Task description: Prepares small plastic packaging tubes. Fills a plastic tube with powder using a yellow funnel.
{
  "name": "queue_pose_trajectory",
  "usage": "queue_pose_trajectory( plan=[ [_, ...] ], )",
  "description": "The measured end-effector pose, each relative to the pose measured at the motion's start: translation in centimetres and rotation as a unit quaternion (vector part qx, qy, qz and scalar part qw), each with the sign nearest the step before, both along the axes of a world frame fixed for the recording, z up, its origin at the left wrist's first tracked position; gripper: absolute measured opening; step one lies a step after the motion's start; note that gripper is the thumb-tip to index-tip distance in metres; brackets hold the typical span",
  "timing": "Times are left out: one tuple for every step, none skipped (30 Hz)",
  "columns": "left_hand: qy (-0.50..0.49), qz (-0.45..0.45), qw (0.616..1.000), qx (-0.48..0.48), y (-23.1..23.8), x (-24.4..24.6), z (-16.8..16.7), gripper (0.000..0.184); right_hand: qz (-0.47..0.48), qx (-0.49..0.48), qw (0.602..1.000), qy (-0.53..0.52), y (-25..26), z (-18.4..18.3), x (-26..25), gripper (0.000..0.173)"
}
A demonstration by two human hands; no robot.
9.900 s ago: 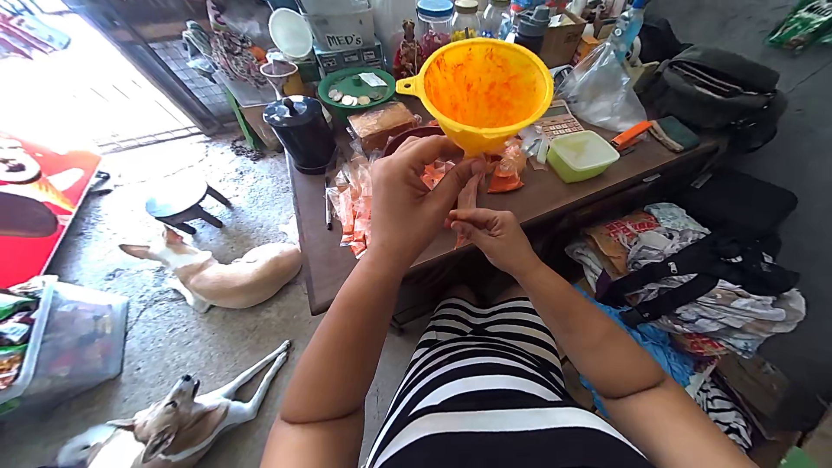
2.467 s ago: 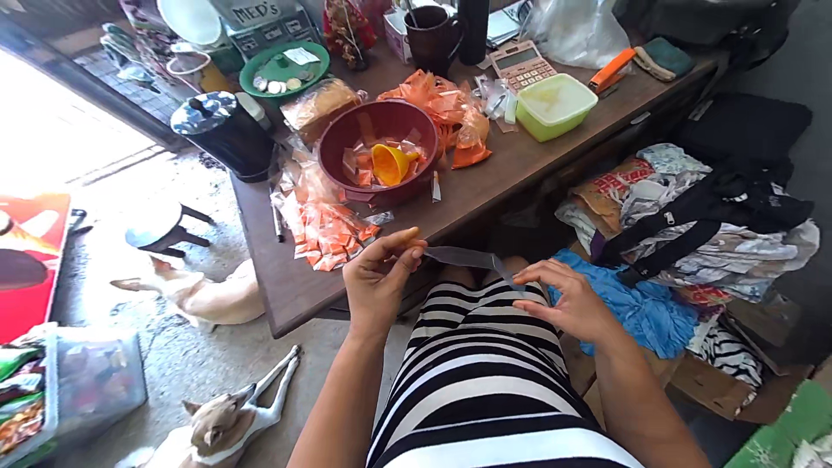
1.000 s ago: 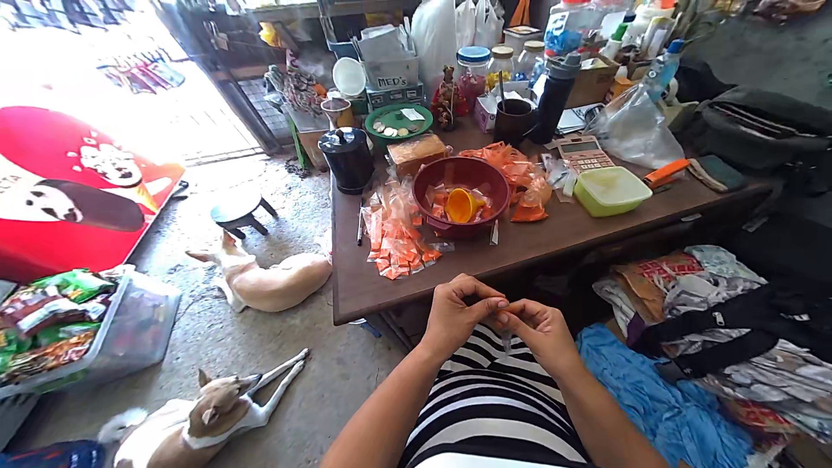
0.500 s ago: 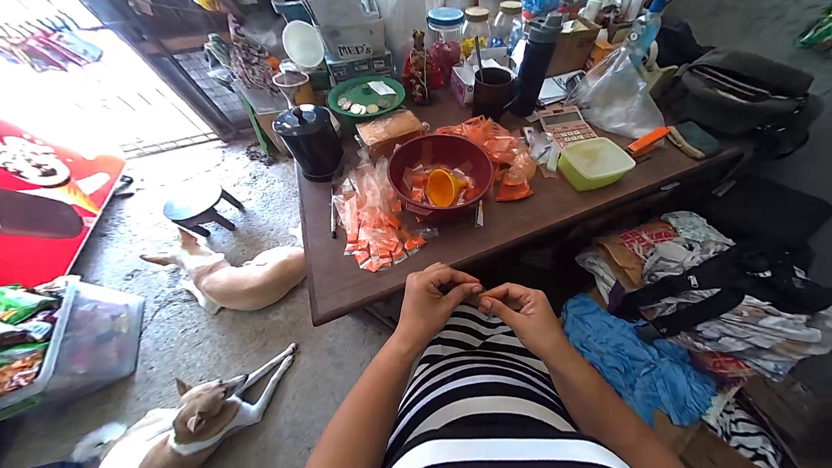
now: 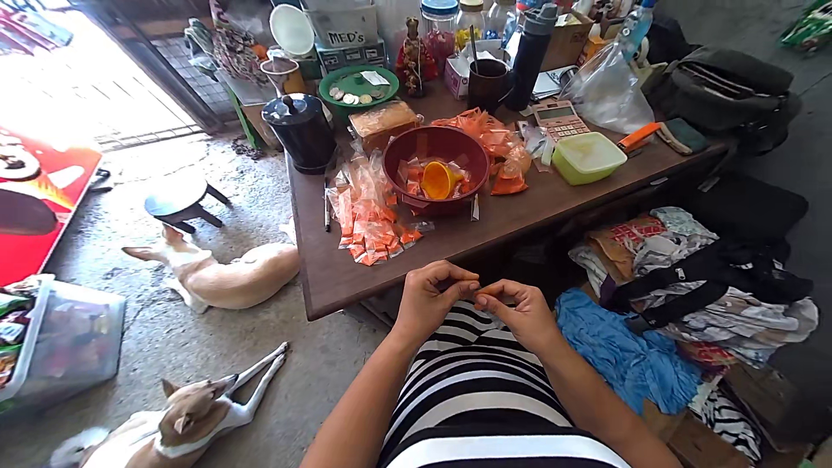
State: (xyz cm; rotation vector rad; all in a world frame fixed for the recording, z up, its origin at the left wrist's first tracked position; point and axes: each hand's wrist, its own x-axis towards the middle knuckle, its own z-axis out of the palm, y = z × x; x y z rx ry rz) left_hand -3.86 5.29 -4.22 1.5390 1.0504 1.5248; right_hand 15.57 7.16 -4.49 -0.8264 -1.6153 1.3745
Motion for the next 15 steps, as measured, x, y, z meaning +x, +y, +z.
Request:
queue_pose_trajectory(
  plan=[
    [0.009, 0.016, 1.000, -0.003, -0.1, 0.1, 0.1, 0.008, -0.001, -0.001, 1.000, 0.000, -0.1, 0.0, 0.0, 0.010],
    [0.020, 0.029, 0.999, -0.004, -0.2, 0.1, 0.2, 0.008, -0.001, -0.002, 1.000, 0.000, -0.2, 0.0, 0.1, 0.010],
    [0.027, 0.040, 0.999, -0.005, -0.3, 0.2, 0.2, 0.010, -0.002, -0.003, 1.000, 0.000, -0.2, -0.1, 0.1, 0.010],
    [0.029, 0.046, 0.999, -0.007, -0.3, 0.3, 0.3, 0.011, -0.003, -0.002, 1.000, 0.002, -0.3, -0.1, 0.1, 0.009],
    [0.028, 0.046, 0.999, -0.006, -0.3, 0.4, 0.3, 0.012, -0.003, -0.001, 1.000, 0.004, -0.3, -0.1, 0.1, 0.009],
    [0.024, 0.037, 0.999, 0.002, -0.3, 0.4, 0.2, 0.011, -0.001, 0.001, 1.000, 0.005, -0.4, 0.0, 0.1, 0.010],
    [0.026, 0.023, 0.999, 0.016, -0.2, 0.3, 0.1, 0.009, 0.001, 0.003, 1.000, 0.005, -0.4, 0.0, 0.2, 0.010],
    [0.040, 0.009, 0.999, 0.033, -0.1, 0.3, 0.1, 0.008, 0.002, 0.006, 1.000, 0.005, -0.4, 0.0, 0.2, 0.011],
    [0.062, 0.002, 0.997, 0.054, -0.1, 0.3, 0.2, 0.008, 0.001, 0.006, 1.000, 0.006, -0.5, 0.0, 0.3, 0.011],
    [0.084, 0.001, 0.994, 0.075, -0.2, 0.3, 0.6, 0.012, -0.002, 0.005, 1.000, 0.009, -0.5, 0.0, 0.4, 0.011],
    [0.096, -0.003, 0.991, 0.096, -0.6, 0.4, 1.1, 0.019, -0.005, 0.003, 1.000, 0.014, -0.5, 0.0, 0.5, 0.010],
    [0.087, -0.020, 0.990, 0.110, -1.2, 0.4, 2.0, 0.028, -0.007, -0.001, 1.000, 0.017, -0.5, 0.1, 0.6, 0.010],
    [0.058, -0.057, 0.990, 0.118, -2.2, 0.4, 3.1, 0.035, -0.008, -0.007, 1.000, 0.019, -0.5, 0.1, 0.7, 0.010],
    [0.018, -0.121, 0.985, 0.123, -3.6, 0.2, 4.4, 0.035, -0.009, -0.012, 1.000, 0.018, -0.5, 0.2, 0.8, 0.009],
    [-0.035, -0.217, 0.968, 0.124, -5.3, -0.1, 5.9, 0.029, -0.006, -0.015, 1.000, 0.016, -0.5, 0.2, 0.9, 0.010]
  ],
)
